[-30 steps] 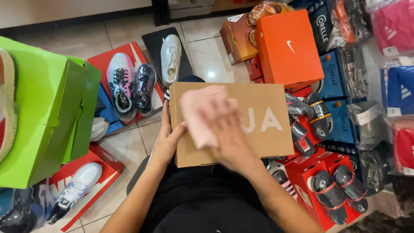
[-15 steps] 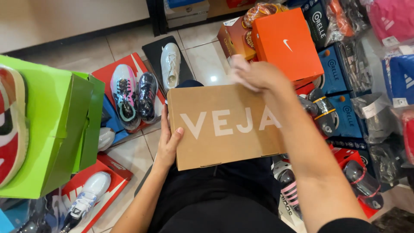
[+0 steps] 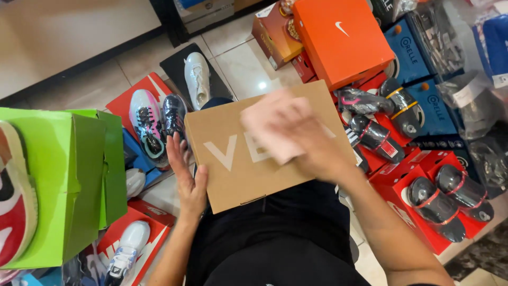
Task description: Cleaning shoe boxes and shoes using a cloth
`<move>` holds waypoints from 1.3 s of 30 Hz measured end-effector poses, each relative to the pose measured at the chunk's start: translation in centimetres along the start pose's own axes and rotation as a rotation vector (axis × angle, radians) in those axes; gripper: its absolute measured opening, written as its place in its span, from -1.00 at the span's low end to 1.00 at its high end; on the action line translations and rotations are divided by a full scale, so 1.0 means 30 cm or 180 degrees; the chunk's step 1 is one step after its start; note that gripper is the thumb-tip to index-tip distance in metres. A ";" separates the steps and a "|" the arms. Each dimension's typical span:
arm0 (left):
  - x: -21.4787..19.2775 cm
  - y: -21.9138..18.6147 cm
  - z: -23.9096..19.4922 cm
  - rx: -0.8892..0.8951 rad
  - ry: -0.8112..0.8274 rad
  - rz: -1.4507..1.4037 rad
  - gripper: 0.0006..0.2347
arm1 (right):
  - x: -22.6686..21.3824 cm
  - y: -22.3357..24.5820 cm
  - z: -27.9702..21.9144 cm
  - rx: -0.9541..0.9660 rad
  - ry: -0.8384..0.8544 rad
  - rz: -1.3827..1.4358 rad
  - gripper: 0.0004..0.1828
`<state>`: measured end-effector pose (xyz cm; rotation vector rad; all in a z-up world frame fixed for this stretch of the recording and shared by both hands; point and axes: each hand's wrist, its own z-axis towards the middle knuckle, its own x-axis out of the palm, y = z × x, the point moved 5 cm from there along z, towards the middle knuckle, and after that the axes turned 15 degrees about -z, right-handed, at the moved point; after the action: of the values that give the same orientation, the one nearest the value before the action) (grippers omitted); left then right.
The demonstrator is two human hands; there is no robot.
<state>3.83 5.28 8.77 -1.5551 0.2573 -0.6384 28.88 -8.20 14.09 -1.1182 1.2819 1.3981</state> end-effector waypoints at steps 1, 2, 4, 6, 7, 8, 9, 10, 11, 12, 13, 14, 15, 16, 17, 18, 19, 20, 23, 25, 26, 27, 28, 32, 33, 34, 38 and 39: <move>-0.002 -0.017 0.009 0.0373 0.0321 0.0367 -0.27 | -0.054 -0.078 -0.066 0.0294 -0.0407 0.0177 -0.09; -0.004 -0.032 0.018 0.0758 0.0638 0.0736 -0.27 | -0.105 -0.158 -0.132 0.0581 -0.0823 0.0350 -0.22; -0.080 0.003 0.051 0.1530 0.0979 0.1528 -0.34 | 0.050 -0.366 -0.409 0.2025 -0.0796 0.1344 -0.42; -0.138 0.043 0.055 0.2305 0.1320 0.2321 -0.41 | 0.245 -0.521 -0.640 0.3464 -0.0719 0.2365 -0.54; -0.151 0.076 0.044 0.2635 0.1697 0.2868 -0.36 | 0.351 -0.564 -0.704 0.3679 -0.0933 0.3485 -0.53; -0.165 0.116 0.034 0.2972 0.2077 0.3412 -0.30 | 0.454 -0.603 -0.763 0.3820 -0.1159 0.4618 -0.51; -0.160 0.143 0.026 0.2989 0.2097 0.3406 -0.30 | 0.513 -0.580 -0.750 0.3825 -0.1186 0.4623 -0.51; -0.157 0.164 0.012 0.3114 0.2203 0.3370 -0.27 | 0.590 -0.548 -0.722 0.3900 -0.1260 0.5396 -0.60; -0.155 0.184 -0.002 0.3238 0.2310 0.3331 -0.23 | 0.664 -0.512 -0.692 0.3943 -0.1324 0.6176 -0.63; -0.164 0.205 -0.005 0.3246 0.2321 0.3357 -0.23 | 0.608 -0.477 -0.629 0.3922 -0.1327 0.6203 -0.63; -0.171 0.218 -0.020 0.3419 0.2447 0.3097 -0.25 | 0.548 -0.447 -0.572 0.3964 -0.1483 0.6184 -0.63; -0.175 0.232 -0.033 0.3589 0.2578 0.2821 -0.27 | 0.486 -0.417 -0.522 0.4014 -0.1653 0.6160 -0.62; -0.120 0.174 -0.035 0.3600 0.2601 0.2834 -0.27 | 0.468 -0.451 -0.507 0.4001 -0.1671 0.6185 -0.62; -0.068 0.108 -0.039 0.3613 0.2549 0.2430 -0.23 | 0.444 -0.483 -0.502 0.3930 -0.1707 0.6114 -0.63; -0.016 0.042 -0.044 0.3613 0.2494 0.2027 -0.17 | 0.419 -0.516 -0.499 0.3861 -0.1742 0.6042 -0.64; 0.020 0.004 -0.037 0.3632 0.2531 0.2008 -0.17 | 0.328 -0.480 -0.441 0.3864 -0.1793 0.6049 -0.64; 0.047 -0.038 -0.015 0.3392 0.2309 0.1846 -0.09 | 0.217 -0.465 -0.395 0.3708 -0.2738 0.6070 -0.62; 0.077 -0.077 0.006 0.3150 0.2084 0.1682 -0.01 | 0.104 -0.448 -0.356 0.3494 -0.3680 0.6015 -0.53; 0.096 -0.126 0.063 0.2738 0.1787 0.1558 0.11 | 0.191 -0.465 -0.396 0.3605 -0.4770 0.4115 -0.52; 0.119 -0.179 0.078 0.2258 0.1674 0.1606 0.11 | -0.020 -0.205 -0.212 0.2831 -0.3769 0.2676 -0.48; 0.121 -0.195 0.089 0.1748 0.1542 0.1646 0.12 | -0.120 -0.038 -0.084 0.2046 -0.2685 0.1300 -0.42; 0.108 -0.188 0.085 0.1757 0.1557 0.1652 0.12 | -0.154 0.050 -0.058 0.2052 -0.2701 0.1302 -0.42; 0.091 -0.174 0.090 0.1594 0.1444 0.1728 0.20 | -0.169 0.139 -0.008 0.1521 -0.2483 0.2516 -0.34; 0.026 -0.121 0.114 0.1923 0.1298 0.1480 0.18 | 0.085 0.322 -0.050 -0.0184 -0.2225 0.0440 -0.34; 0.023 -0.124 0.110 0.1927 0.1309 0.1485 0.18 | -0.062 0.284 0.015 -0.0177 -0.2235 0.0440 -0.34; 0.012 -0.120 0.110 0.1688 0.1252 0.1303 0.20 | -0.190 0.218 0.088 0.0487 -0.1856 0.0318 -0.57; 0.064 -0.153 0.132 0.1355 0.0942 0.1115 0.21 | 0.150 -0.171 -0.111 0.2098 -0.3328 0.1241 -0.08; 0.072 -0.158 0.130 0.1359 0.0926 0.1112 0.21 | 0.119 -0.141 -0.090 0.2083 -0.3322 0.1242 -0.08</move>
<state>6.66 7.90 13.99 -0.9756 0.5600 -0.5939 32.50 -10.52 9.71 0.3321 1.0210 1.3550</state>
